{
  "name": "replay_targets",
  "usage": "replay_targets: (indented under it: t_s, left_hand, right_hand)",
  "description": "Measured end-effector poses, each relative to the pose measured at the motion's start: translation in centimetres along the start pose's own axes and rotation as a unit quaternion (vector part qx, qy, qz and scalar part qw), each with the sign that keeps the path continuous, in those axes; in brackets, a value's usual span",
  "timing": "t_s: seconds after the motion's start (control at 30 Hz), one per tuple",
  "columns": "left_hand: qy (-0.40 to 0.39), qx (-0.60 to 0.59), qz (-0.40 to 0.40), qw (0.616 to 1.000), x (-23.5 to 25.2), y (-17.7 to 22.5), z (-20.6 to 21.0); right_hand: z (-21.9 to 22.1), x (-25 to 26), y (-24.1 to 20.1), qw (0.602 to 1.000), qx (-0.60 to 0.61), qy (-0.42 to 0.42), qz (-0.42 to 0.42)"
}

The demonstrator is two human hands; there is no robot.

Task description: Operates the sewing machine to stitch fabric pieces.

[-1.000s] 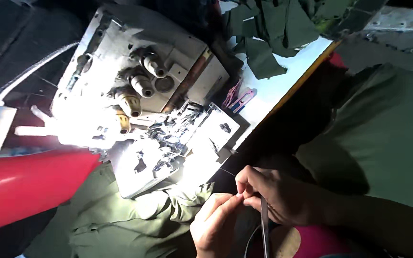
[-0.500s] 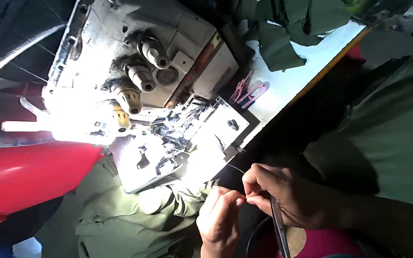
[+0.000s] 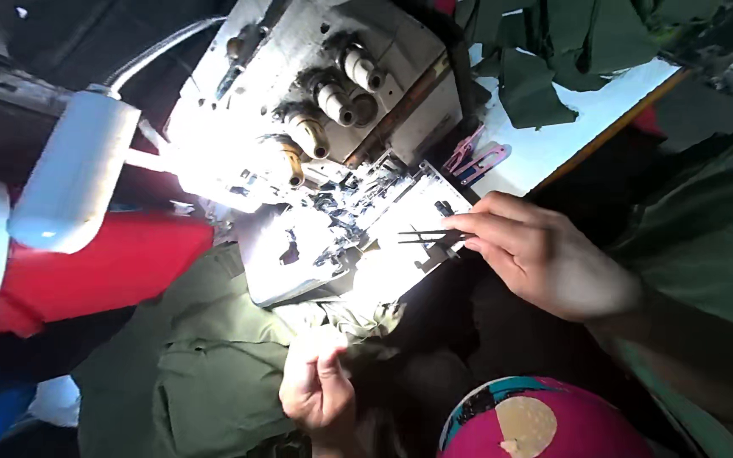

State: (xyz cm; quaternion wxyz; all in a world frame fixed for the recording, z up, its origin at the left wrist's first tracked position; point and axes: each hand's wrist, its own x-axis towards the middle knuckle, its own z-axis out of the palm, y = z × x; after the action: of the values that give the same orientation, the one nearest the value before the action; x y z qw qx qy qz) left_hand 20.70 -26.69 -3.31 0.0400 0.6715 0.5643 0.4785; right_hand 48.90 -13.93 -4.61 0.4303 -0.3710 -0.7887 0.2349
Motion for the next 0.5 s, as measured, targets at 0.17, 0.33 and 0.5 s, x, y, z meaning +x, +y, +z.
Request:
replay_targets:
  t_s: [0.17,0.33,0.5]
  left_hand:
    - [0.086,0.121,-0.003,0.989,-1.1,-5.5,-1.3]
    - [0.141,0.202,-0.003,0.969,-1.6,-7.7,0.8]
    - [0.13,0.227,0.026,0.965,-2.2,-8.2,1.0]
  right_hand:
    - [2.7,3.2,-0.2,0.997,-0.063,-0.009,-0.048]
    - [4.5,4.9,-0.3,0.994,-0.084,-0.03,-0.056]
    - [2.8,3.4,2.8,0.998,-0.045,0.042,0.032]
